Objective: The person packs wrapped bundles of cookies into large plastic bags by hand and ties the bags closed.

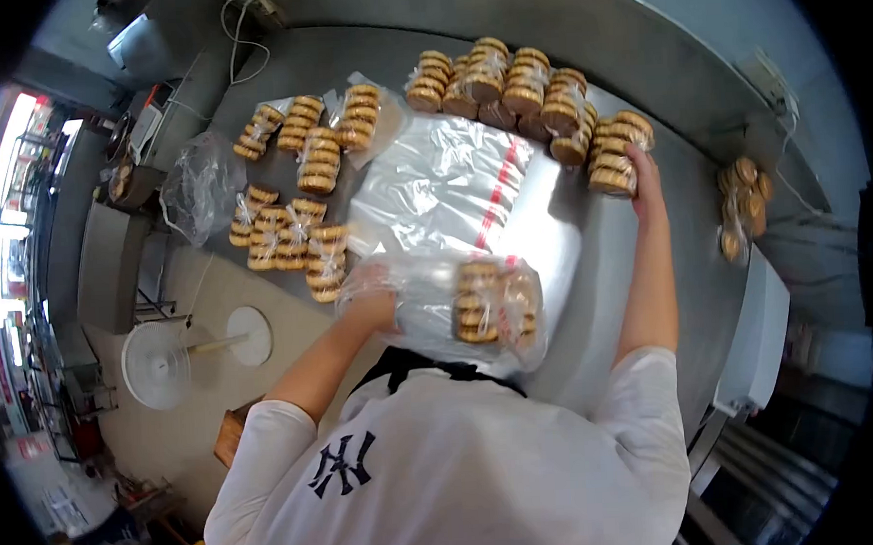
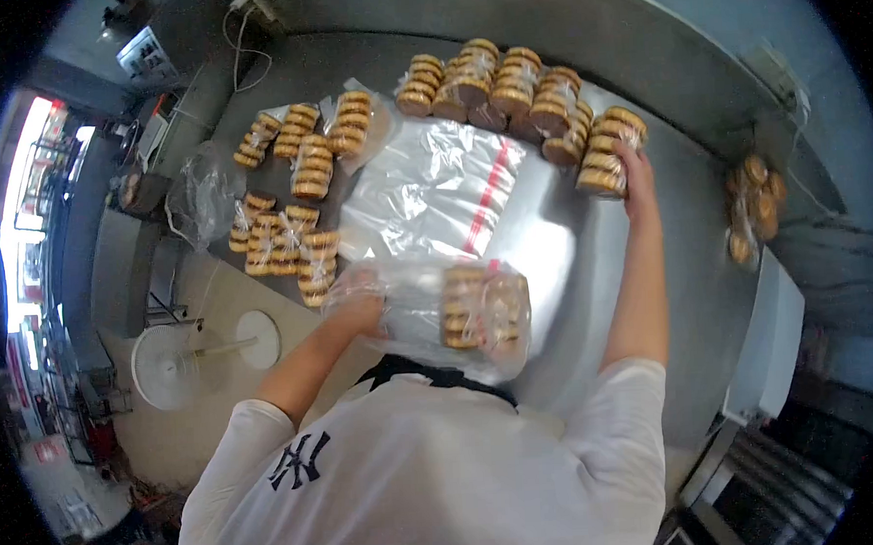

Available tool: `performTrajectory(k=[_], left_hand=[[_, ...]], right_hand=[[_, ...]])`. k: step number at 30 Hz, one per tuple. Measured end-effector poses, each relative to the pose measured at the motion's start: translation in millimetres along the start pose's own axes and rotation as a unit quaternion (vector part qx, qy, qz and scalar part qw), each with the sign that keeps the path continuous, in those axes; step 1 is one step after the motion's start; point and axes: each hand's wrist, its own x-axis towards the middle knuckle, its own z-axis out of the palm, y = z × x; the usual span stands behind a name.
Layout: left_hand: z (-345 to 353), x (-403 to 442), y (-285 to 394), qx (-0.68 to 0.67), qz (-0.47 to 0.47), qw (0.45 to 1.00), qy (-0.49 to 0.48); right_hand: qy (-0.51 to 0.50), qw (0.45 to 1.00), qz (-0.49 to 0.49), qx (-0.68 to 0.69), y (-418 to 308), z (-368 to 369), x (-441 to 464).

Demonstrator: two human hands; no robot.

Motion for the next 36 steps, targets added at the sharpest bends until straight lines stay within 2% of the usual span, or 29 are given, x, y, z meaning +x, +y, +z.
performTrajectory(k=[2, 3, 5, 6, 7, 8, 9, 11, 12, 13, 14, 15, 16, 17, 18, 19, 20, 21, 23, 25, 27, 28, 29, 30, 32, 33, 34, 35, 36], left_hand=[[-33, -3, 14, -0.044, 0.000, 0.998, -0.052], [-50, -16, 28, -0.044, 0.010, 0.998, -0.053], [-82, -42, 45, 0.083, -0.024, 0.990, 0.114], [-78, -36, 39, 0.082, -0.020, 0.990, 0.113], [-72, -23, 29, -0.011, 0.016, 1.000, 0.024], [-63, -12, 20, -0.101, 0.051, 0.991, -0.066], [-53, -6, 15, -0.099, 0.055, 0.991, -0.069], [-30, 9, 8, -0.250, 0.143, 0.957, -0.044], [-22, 17, 6, -0.323, 0.186, 0.928, -0.030], [-15, 24, 3, -0.392, 0.226, 0.891, -0.017], [-14, 27, 1, -0.458, 0.265, 0.849, -0.006], [-22, 20, 2, -0.454, 0.270, 0.849, -0.009], [-29, 12, 3, -0.373, 0.246, 0.894, 0.034], [-42, -5, 7, -0.288, 0.219, 0.929, 0.079], [-53, -26, 13, -0.205, 0.187, 0.953, 0.121], [-64, -47, 18, -0.121, 0.151, 0.967, 0.164], [-74, -62, 21, -0.035, 0.109, 0.972, 0.203], [-79, -70, 21, 0.051, 0.064, 0.968, 0.237], [-88, -72, 21, 0.001, 0.062, 0.975, 0.214], [-108, -70, 24, -0.044, 0.068, 0.977, 0.197], [-140, -76, 36, -0.048, 0.041, 0.991, 0.121], [-107, -57, 30, -0.095, 0.050, 0.993, 0.054], [-65, -38, 20, -0.141, 0.057, 0.988, -0.012], [-47, -34, 17, -0.169, 0.079, 0.982, 0.004], [-41, -32, 20, -0.198, 0.094, 0.975, 0.026], [-45, -35, 23, -0.185, 0.041, 0.982, -0.030], [-51, -38, 27, -0.172, -0.013, 0.981, -0.085], [-56, -44, 31, -0.177, -0.021, 0.981, -0.081], [-65, -49, 36, -0.151, 0.025, 0.986, 0.070]], right_hand=[[-0.119, 0.963, 0.079, 0.228, 8, 5, -57], [-0.137, 0.934, 0.115, 0.310, 5, 18, -94], [-0.223, 0.855, 0.199, 0.425, -10, 68, -167], [-0.303, 0.766, 0.267, 0.500, -22, 101, -202], [-0.385, 0.613, 0.368, 0.583, -35, 141, -234], [-0.433, 0.427, 0.484, 0.629, -34, 172, -258], [-0.447, 0.265, 0.588, 0.620, -21, 194, -275], [-0.323, 0.360, 0.643, 0.593, 55, 188, -296], [-0.303, 0.614, 0.600, 0.414, 77, 194, -294], [-0.250, 0.807, 0.500, 0.194, 96, 201, -292], [-0.273, 0.821, 0.475, 0.162, 119, 203, -280], [-0.295, 0.833, 0.450, 0.130, 122, 208, -269], [-0.277, 0.883, 0.375, 0.046, 124, 212, -262], [-0.273, 0.886, 0.372, 0.046, 134, 213, -253], [-0.231, 0.925, 0.250, -0.171, 155, 210, -244], [-0.179, 0.901, 0.112, -0.379, 166, 210, -237], [-0.156, 0.854, 0.115, -0.483, 137, 224, -246], [-0.162, 0.853, 0.116, -0.483, 140, 230, -247], [-0.217, 0.750, 0.068, -0.621, 144, 237, -250], [-0.214, 0.754, 0.074, -0.616, 138, 232, -250], [-0.310, 0.722, -0.021, -0.619, 96, 214, -247], [-0.331, 0.728, -0.114, -0.590, 61, 199, -238], [-0.306, 0.814, -0.013, -0.493, 18, 185, -220], [-0.274, 0.878, 0.085, -0.383, -12, 169, -192], [-0.082, 0.937, -0.002, -0.340, 0, 101, -85], [0.024, 0.943, -0.132, -0.305, 6, 72, -31], [0.157, 0.894, -0.154, -0.390, 13, 44, 19], [0.237, 0.801, -0.187, -0.517, 42, 10, 68], [0.313, 0.680, -0.219, -0.626, 69, -17, 108]])
